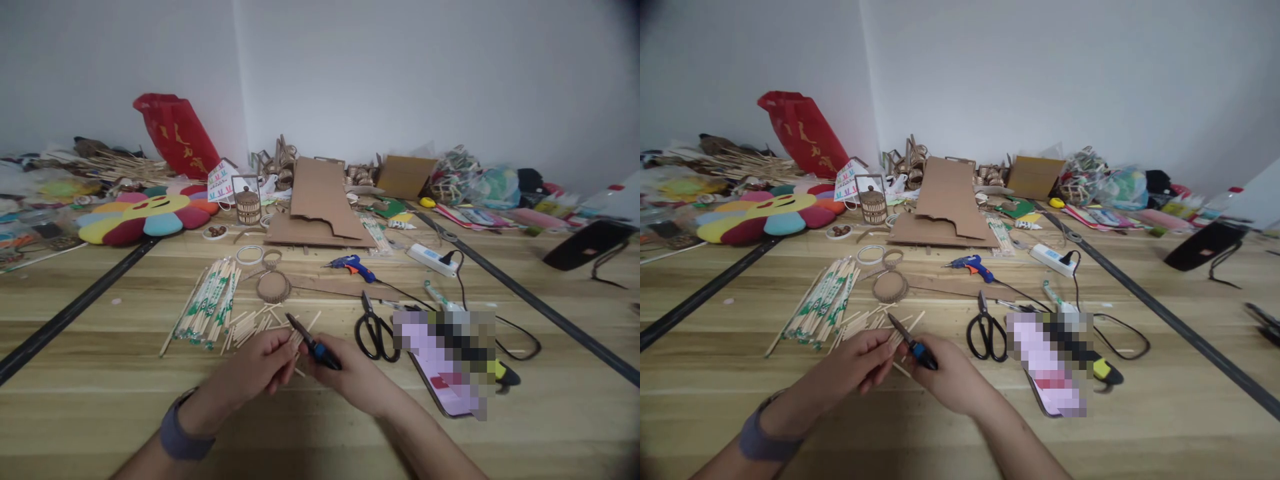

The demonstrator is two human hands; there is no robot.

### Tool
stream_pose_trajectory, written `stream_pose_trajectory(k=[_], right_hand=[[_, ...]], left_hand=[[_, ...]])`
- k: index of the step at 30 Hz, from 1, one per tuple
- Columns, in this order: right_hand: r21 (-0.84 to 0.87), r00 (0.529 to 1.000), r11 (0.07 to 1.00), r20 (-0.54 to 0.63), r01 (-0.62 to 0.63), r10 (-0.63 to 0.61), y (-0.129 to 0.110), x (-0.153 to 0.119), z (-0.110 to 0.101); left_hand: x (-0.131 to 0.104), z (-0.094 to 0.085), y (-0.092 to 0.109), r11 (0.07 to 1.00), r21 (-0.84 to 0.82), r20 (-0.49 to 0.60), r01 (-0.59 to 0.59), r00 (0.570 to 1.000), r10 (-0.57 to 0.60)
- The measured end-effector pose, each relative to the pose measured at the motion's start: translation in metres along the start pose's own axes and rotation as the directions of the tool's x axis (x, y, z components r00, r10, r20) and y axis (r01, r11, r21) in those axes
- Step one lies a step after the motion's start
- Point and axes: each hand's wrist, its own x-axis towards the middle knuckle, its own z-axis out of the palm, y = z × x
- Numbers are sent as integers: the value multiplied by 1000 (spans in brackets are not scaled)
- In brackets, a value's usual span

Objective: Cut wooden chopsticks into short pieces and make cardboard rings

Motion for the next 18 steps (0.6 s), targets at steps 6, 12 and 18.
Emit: stream_pose_trajectory(k=[6,12,18], right_hand=[[-31,983,1000,-183,3,-9,14,3,-11],[-314,837,931,-445,187,-319,23,6,-17],[-472,886,844,-236,255,-400,29,8,-7]], left_hand=[[0,-9,2,997,50,-174,-56,983,64],[2,-3,-2,940,336,-126,-62,986,110],[7,8,-14,850,508,-107,-142,968,225]])
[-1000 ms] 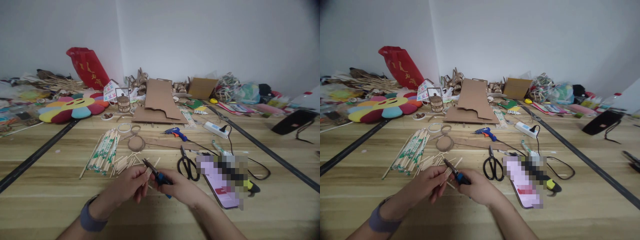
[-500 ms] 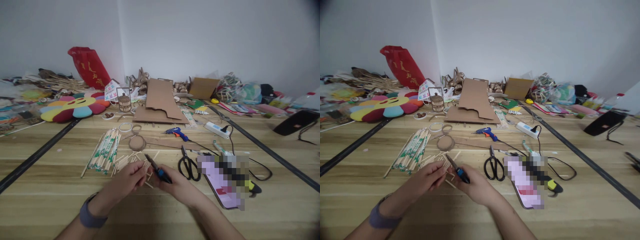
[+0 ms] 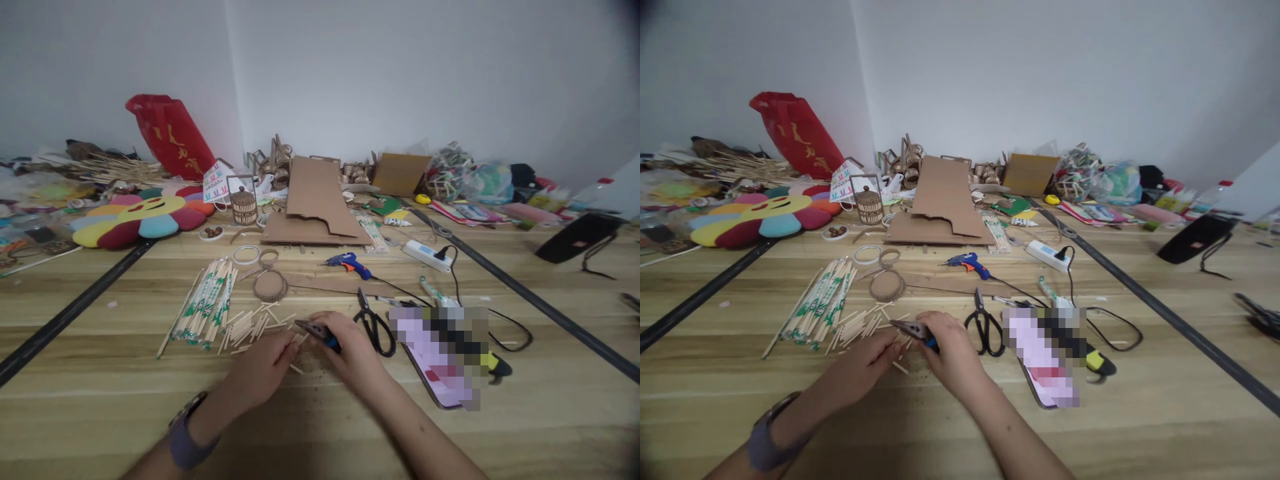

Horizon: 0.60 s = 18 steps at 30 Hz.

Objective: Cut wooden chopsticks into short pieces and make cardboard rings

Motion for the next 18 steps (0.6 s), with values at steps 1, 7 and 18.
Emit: stream_pose_trajectory(k=[1,7,18], right_hand=[[-56,999,998,28,-24,26,0,0,2],[-375,979,920,121,-110,167,-7,-1,5],[-426,936,849,9,-314,351,-10,1,10]], left_hand=[[0,2,-1,998,56,5,-1,1000,0],[-1,11,-3,932,357,18,64,997,-76],[-6,11,27,756,626,15,190,967,-256]])
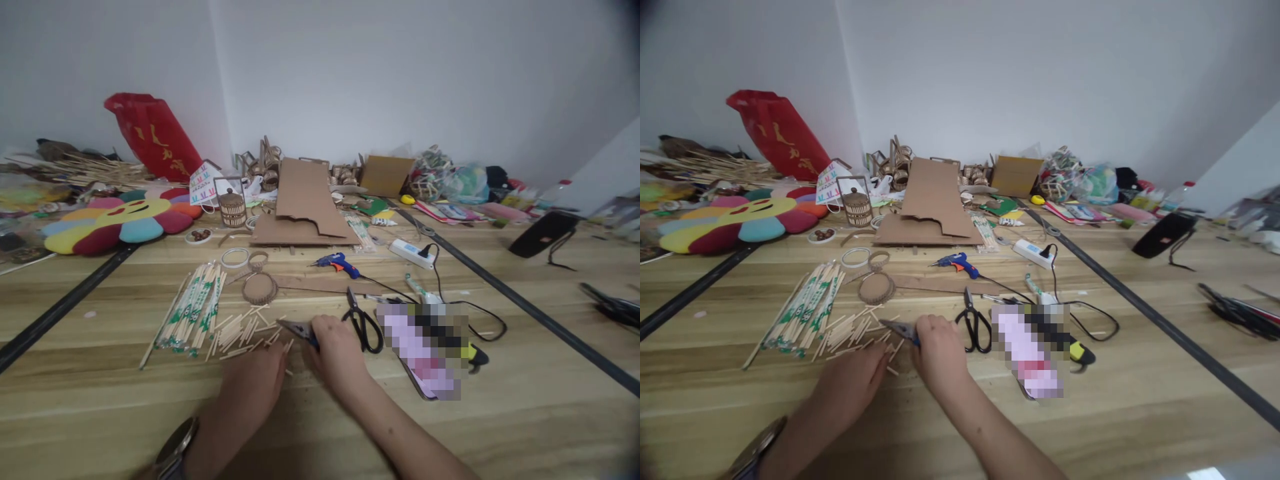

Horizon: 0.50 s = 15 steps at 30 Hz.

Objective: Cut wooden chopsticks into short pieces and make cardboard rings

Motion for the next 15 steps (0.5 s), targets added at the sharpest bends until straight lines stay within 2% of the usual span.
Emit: stream_pose_trajectory(k=[3,5,6,7,9,11,13,15], right_hand=[[129,999,991,-29,-17,21,12,6,-3],[286,999,957,-13,42,-40,17,7,-5],[383,996,920,-4,86,-92,17,7,-6],[475,988,870,7,131,-153,16,5,-7],[608,959,772,61,183,-275,11,1,-9],[689,929,712,158,138,-333,5,-3,-9],[719,924,694,249,25,-292,0,-5,-8],[711,941,700,277,-64,-196,-1,-5,-6]], left_hand=[[2,1,-3,998,-58,-17,-9,1000,8],[7,3,-10,969,-246,-65,-15,998,-1],[10,5,-14,923,-385,-61,-17,998,-7],[13,7,-17,841,-541,-27,-18,1000,4],[17,11,-22,601,-799,64,11,996,68],[19,15,-24,382,-922,123,67,985,124],[19,18,-23,268,-958,149,106,978,147],[18,20,-21,227,-967,159,114,969,191]])
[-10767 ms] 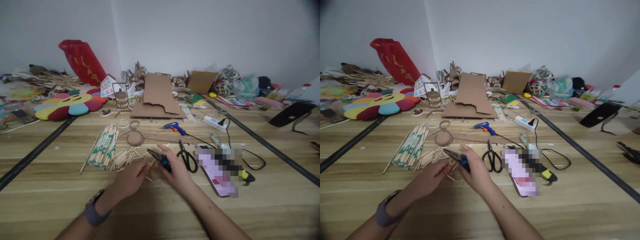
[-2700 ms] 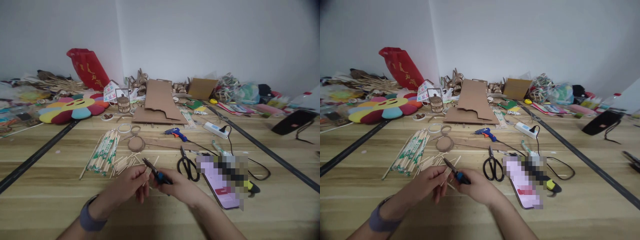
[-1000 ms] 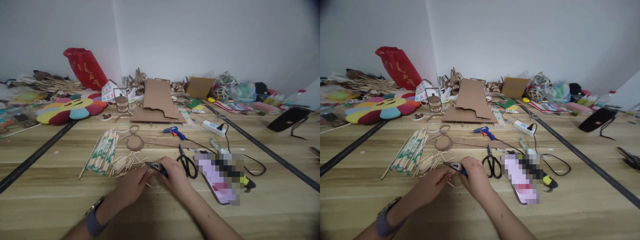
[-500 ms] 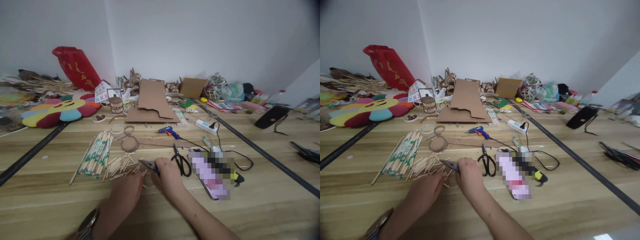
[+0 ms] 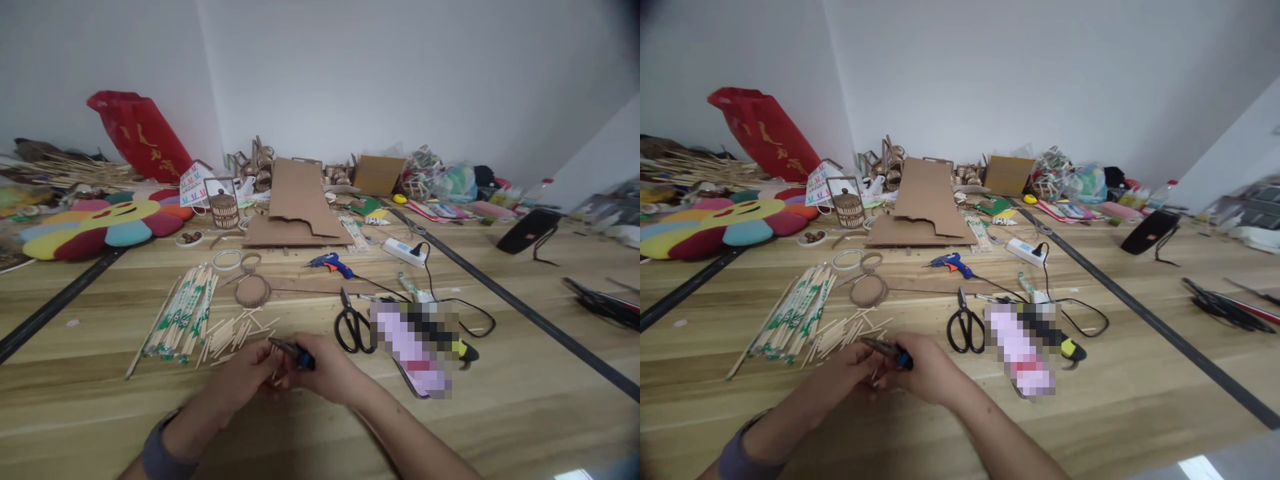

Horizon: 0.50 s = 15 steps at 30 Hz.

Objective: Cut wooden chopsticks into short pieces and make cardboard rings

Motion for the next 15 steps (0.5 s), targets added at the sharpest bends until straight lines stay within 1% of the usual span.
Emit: stream_pose_trajectory(k=[1,3,5,7,10,12,15], right_hand=[[-7,999,1000,-35,-20,20,1,1,0],[-48,996,999,-91,-17,12,4,2,0],[-116,994,993,-112,0,-13,6,3,0],[-165,993,986,-112,4,-23,6,3,-1],[-172,995,985,-97,12,-29,5,3,-1],[-149,992,989,-118,19,-37,6,4,-1],[-61,985,997,-163,47,-56,8,5,0]], left_hand=[[0,1,0,1000,-2,33,-1,999,1],[-1,2,-1,1000,17,98,19,995,-20],[-2,2,0,997,43,132,63,989,-68],[-3,1,0,993,69,141,92,985,-101],[-2,0,0,990,123,138,75,986,-92],[-1,-2,1,983,179,118,45,991,-67],[-1,-5,4,949,313,26,-17,1000,9]])
